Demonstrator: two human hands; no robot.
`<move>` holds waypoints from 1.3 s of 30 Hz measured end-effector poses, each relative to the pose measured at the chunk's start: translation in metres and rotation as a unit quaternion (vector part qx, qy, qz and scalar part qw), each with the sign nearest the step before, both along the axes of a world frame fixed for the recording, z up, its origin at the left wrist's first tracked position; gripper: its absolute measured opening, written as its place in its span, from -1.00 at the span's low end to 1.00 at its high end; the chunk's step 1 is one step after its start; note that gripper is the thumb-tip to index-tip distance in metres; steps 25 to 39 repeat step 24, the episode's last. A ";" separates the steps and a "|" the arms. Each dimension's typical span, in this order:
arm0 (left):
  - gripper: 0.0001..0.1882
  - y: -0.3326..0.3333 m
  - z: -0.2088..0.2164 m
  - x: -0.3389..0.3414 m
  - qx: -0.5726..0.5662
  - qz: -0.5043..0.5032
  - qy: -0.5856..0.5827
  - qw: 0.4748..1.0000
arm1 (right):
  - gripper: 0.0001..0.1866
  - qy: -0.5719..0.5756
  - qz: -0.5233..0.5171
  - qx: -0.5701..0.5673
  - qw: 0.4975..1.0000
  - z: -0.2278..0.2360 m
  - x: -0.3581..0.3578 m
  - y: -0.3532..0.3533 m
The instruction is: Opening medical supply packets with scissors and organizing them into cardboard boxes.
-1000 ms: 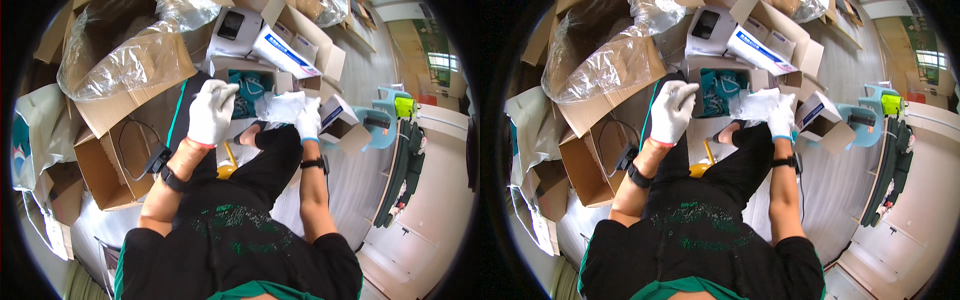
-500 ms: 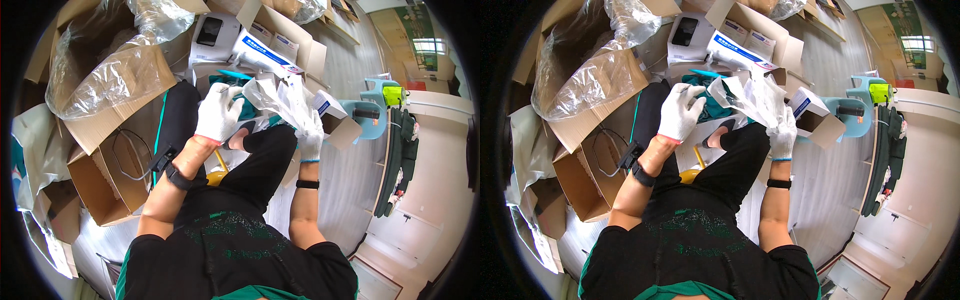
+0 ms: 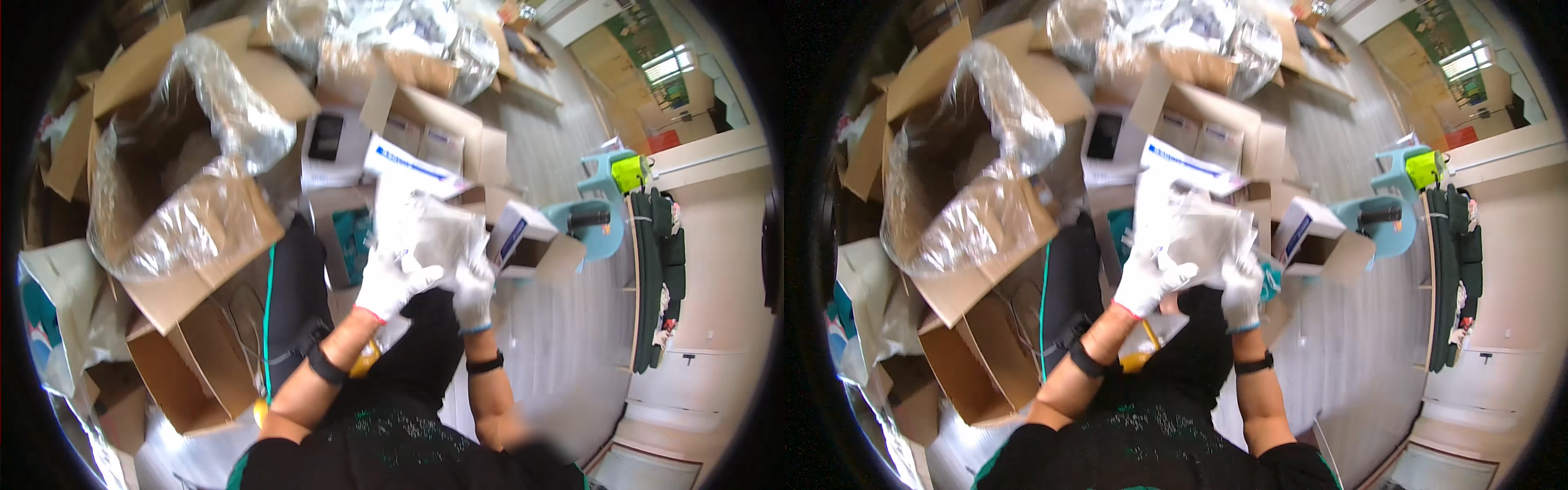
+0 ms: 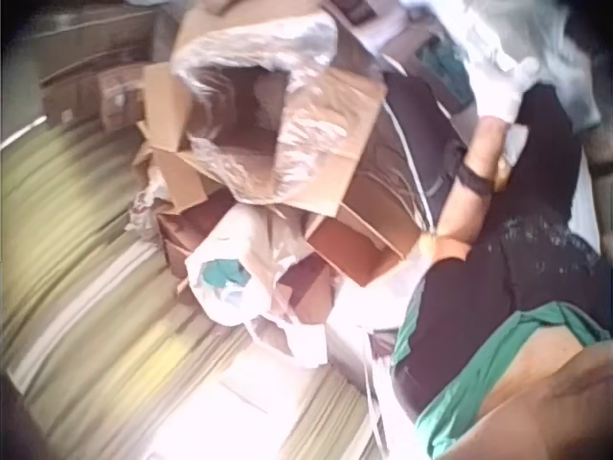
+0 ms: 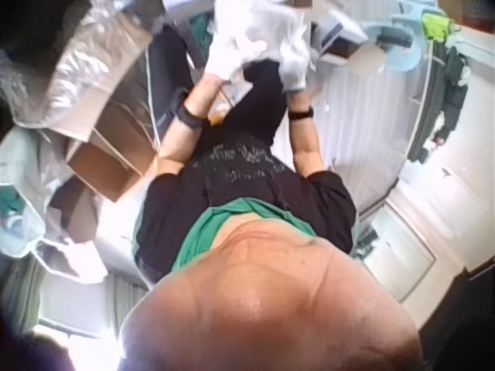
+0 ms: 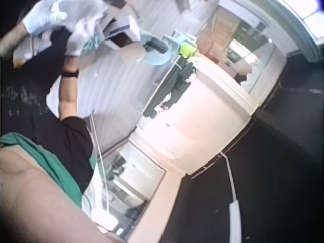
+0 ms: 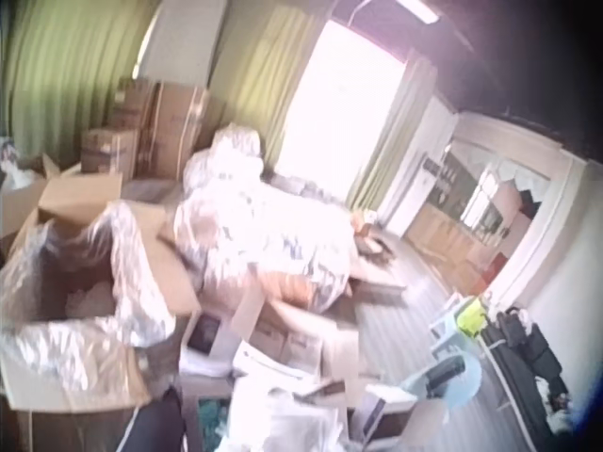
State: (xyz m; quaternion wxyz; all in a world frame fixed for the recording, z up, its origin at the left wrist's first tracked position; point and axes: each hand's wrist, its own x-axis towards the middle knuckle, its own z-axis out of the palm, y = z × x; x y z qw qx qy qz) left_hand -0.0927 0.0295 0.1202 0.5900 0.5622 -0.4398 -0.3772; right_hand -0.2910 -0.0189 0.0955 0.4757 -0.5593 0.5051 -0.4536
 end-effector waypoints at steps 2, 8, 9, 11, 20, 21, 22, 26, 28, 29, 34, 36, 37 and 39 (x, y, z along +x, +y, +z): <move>-0.51 -0.004 0.040 0.016 0.102 0.081 0.104 0.986 | -0.68 -0.158 0.007 0.096 0.983 0.024 0.024 0.008; -0.69 -0.030 0.029 0.064 0.021 0.146 0.230 0.962 | -0.80 -0.026 0.120 0.196 0.973 0.106 0.070 -0.026; -0.68 -0.033 0.038 0.072 0.045 0.121 0.166 0.978 | -0.83 -0.090 0.096 0.148 0.980 0.101 0.073 -0.042; -0.66 -0.036 0.041 0.084 0.052 0.098 0.159 0.981 | -0.86 -0.175 0.040 0.080 0.980 0.104 0.083 -0.083; -0.64 -0.020 0.040 0.100 0.137 0.012 0.248 0.959 | -0.62 -0.336 -0.008 0.086 0.938 0.140 0.190 -0.379; -0.64 -0.019 0.044 0.102 0.132 0.012 0.249 0.959 | -0.55 0.016 0.010 -0.195 0.981 0.130 0.196 -0.394; -0.63 -0.022 0.047 0.104 0.123 0.006 0.251 0.960 | -0.49 0.372 0.039 -0.433 0.820 0.119 0.192 -0.415; -0.63 -0.027 0.046 0.105 0.149 -0.021 0.263 0.953 | -0.20 0.139 0.245 -0.156 0.947 0.072 0.157 -0.454; -0.63 -0.027 0.046 0.105 0.149 -0.021 0.263 0.953 | -0.20 0.139 0.245 -0.156 0.947 0.072 0.157 -0.454; -0.63 -0.027 0.046 0.105 0.149 -0.021 0.263 0.953 | -0.20 0.139 0.245 -0.156 0.947 0.072 0.157 -0.454; -0.63 -0.027 0.046 0.105 0.149 -0.021 0.263 0.953 | -0.20 0.139 0.245 -0.156 0.947 0.072 0.157 -0.454; -0.63 -0.027 0.046 0.105 0.149 -0.021 0.263 0.953 | -0.20 0.139 0.245 -0.156 0.947 0.072 0.157 -0.454; -0.63 -0.027 0.046 0.105 0.149 -0.021 0.263 0.953 | -0.20 0.139 0.245 -0.156 0.947 0.072 0.157 -0.454; -0.63 -0.027 0.046 0.105 0.149 -0.021 0.263 0.953 | -0.20 0.139 0.245 -0.156 0.947 0.072 0.157 -0.454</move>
